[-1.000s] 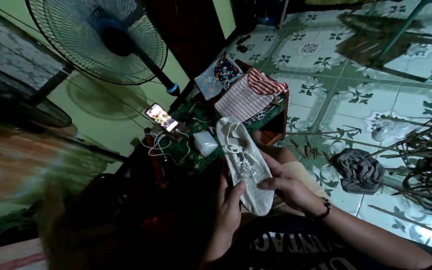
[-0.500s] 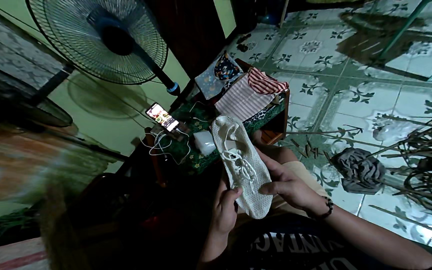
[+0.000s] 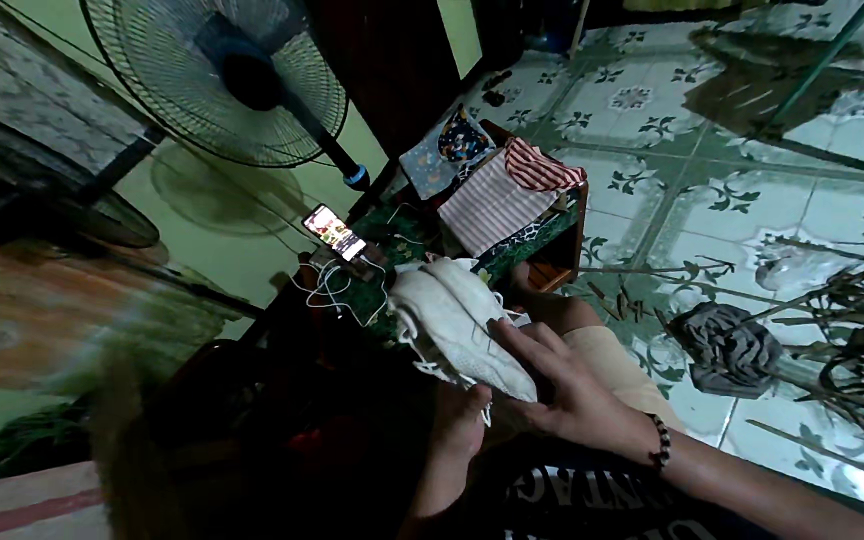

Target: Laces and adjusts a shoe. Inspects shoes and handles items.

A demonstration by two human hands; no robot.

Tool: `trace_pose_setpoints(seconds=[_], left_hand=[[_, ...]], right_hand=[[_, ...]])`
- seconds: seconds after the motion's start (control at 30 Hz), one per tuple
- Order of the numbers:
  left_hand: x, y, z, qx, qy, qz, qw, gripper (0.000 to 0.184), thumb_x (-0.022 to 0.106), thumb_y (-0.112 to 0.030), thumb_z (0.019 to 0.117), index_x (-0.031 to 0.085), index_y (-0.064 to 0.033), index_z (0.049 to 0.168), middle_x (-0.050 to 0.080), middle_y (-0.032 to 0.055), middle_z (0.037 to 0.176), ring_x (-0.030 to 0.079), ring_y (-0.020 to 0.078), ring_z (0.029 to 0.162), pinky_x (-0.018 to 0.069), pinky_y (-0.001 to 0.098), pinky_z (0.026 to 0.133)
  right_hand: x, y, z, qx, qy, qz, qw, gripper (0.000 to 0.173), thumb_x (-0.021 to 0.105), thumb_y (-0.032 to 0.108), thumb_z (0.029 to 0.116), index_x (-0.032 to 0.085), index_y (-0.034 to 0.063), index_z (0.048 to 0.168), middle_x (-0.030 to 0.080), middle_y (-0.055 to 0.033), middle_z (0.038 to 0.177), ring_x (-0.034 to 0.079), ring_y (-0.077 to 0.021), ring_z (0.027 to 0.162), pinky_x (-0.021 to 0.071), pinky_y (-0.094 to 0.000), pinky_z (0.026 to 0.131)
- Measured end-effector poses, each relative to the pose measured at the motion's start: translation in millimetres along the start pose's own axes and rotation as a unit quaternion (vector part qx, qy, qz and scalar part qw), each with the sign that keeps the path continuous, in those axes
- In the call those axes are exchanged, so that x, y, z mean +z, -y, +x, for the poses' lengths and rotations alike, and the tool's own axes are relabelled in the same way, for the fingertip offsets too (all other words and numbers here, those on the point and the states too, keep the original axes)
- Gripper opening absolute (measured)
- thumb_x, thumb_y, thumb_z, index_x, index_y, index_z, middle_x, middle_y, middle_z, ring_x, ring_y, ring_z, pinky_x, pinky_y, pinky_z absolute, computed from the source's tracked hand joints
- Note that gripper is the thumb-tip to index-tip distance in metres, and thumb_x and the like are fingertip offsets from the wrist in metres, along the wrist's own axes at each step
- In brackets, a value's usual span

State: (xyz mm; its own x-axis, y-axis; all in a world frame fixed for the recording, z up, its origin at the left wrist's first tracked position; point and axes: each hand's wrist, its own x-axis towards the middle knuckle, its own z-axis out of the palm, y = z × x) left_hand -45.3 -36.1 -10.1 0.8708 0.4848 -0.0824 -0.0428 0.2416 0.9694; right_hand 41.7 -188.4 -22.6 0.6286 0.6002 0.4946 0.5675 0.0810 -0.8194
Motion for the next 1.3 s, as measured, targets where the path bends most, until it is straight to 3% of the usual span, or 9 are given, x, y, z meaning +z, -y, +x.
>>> trace_pose_setpoints(seconds=[0.23, 0.43, 0.63, 0.7, 0.8, 0.93, 1.07, 1.17, 1.3], left_hand=[[-11, -9, -23, -0.053, 0.017, -0.016, 0.998, 0.089, 0.08, -0.074, 0.0642, 0.051, -0.0121, 0.122, 0.071, -0.0074, 0.097, 0.07, 0.0035, 0.088, 0.0618, 0.0277, 0.077], [-20, -5, -9, 0.05, 0.078, -0.217, 0.972, 0.043, 0.082, -0.053, 0.0748, 0.077, -0.0198, 0.102, 0.078, 0.0003, 0.097, 0.075, 0.0106, 0.09, 0.0635, 0.0317, 0.08], [-27, -6, -10, 0.024, 0.049, -0.192, 0.98, 0.048, 0.086, -0.052, 0.0711, 0.074, -0.0185, 0.104, 0.078, 0.0002, 0.095, 0.075, 0.0109, 0.087, 0.064, 0.0325, 0.077], [-25, -7, -12, -0.02, -0.01, -0.113, 0.993, 0.063, 0.087, -0.053, 0.0694, 0.061, -0.0138, 0.111, 0.074, -0.0023, 0.091, 0.073, 0.0082, 0.083, 0.0631, 0.0301, 0.072], [-15, -8, -12, -0.045, -0.05, -0.024, 0.997, 0.046, 0.074, -0.022, 0.085, 0.053, -0.0021, 0.121, 0.07, -0.0016, 0.094, 0.069, 0.0052, 0.085, 0.0603, 0.0275, 0.078], [-16, 4, -12, 0.002, 0.01, 0.017, 1.0, 0.064, 0.081, -0.003, 0.0805, 0.047, 0.0075, 0.133, 0.071, 0.0066, 0.108, 0.07, 0.0092, 0.098, 0.0597, 0.0297, 0.091], [-34, 20, -11, 0.053, 0.118, 0.099, 0.987, 0.081, 0.086, -0.02, 0.081, 0.044, 0.0104, 0.144, 0.064, 0.0127, 0.131, 0.063, 0.0094, 0.118, 0.0515, 0.0293, 0.106], [-53, 23, 6, 0.04, 0.159, 0.14, 0.976, 0.084, 0.074, -0.039, 0.0888, 0.04, 0.0072, 0.151, 0.056, 0.0189, 0.143, 0.057, 0.0165, 0.129, 0.0472, 0.0356, 0.11], [-98, 2, 27, 0.07, 0.065, 0.331, 0.939, 0.062, 0.065, -0.037, 0.0988, 0.05, -0.0033, 0.149, 0.045, 0.0174, 0.156, 0.044, 0.0265, 0.144, 0.0382, 0.0428, 0.119]], right_hand=[[7, 2, -6, -0.091, -0.012, 0.045, 0.995, 0.102, 0.08, 0.059, 0.0804, 0.038, 0.0038, 0.156, 0.054, -0.0207, 0.138, 0.054, -0.0201, 0.128, 0.0481, -0.0346, 0.108], [4, 0, -4, -0.108, 0.051, 0.185, 0.975, 0.095, 0.073, 0.049, 0.0917, 0.03, -0.0067, 0.156, 0.052, -0.0194, 0.15, 0.054, -0.0246, 0.136, 0.0453, -0.0416, 0.117], [9, 0, -3, -0.098, 0.035, 0.147, 0.984, 0.082, 0.08, 0.043, 0.0871, 0.048, -0.0015, 0.148, 0.054, -0.0192, 0.145, 0.055, -0.0204, 0.133, 0.0533, -0.0358, 0.107], [11, 0, -4, -0.067, 0.032, 0.101, 0.992, 0.09, 0.082, 0.05, 0.0831, 0.048, -0.0022, 0.148, 0.055, -0.0184, 0.143, 0.056, -0.0164, 0.13, 0.0516, -0.0316, 0.108], [16, -3, -7, 0.005, 0.046, 0.058, 0.997, 0.101, 0.083, 0.053, 0.0794, 0.041, -0.0045, 0.151, 0.057, -0.0172, 0.142, 0.058, -0.0112, 0.126, 0.0515, -0.0286, 0.106], [23, -13, -10, 0.114, 0.068, 0.072, 0.988, 0.102, 0.089, 0.041, 0.0738, 0.037, -0.0022, 0.15, 0.063, -0.0092, 0.133, 0.064, -0.0051, 0.114, 0.0571, -0.0235, 0.096], [27, -34, -19, 0.187, 0.063, 0.077, 0.977, 0.091, 0.085, 0.036, 0.0741, 0.043, 0.0003, 0.146, 0.065, -0.0011, 0.127, 0.064, -0.0007, 0.112, 0.0557, -0.02, 0.096], [30, -42, -22, 0.272, 0.047, 0.145, 0.95, 0.073, 0.079, 0.02, 0.0744, 0.05, 0.0048, 0.14, 0.069, 0.0036, 0.12, 0.067, -0.002, 0.106, 0.0592, -0.021, 0.089], [34, -52, -26, 0.356, 0.031, 0.177, 0.917, 0.069, 0.068, 0.007, 0.0755, 0.046, 0.0039, 0.141, 0.068, 0.0025, 0.118, 0.069, -0.0037, 0.101, 0.061, -0.0242, 0.084]])
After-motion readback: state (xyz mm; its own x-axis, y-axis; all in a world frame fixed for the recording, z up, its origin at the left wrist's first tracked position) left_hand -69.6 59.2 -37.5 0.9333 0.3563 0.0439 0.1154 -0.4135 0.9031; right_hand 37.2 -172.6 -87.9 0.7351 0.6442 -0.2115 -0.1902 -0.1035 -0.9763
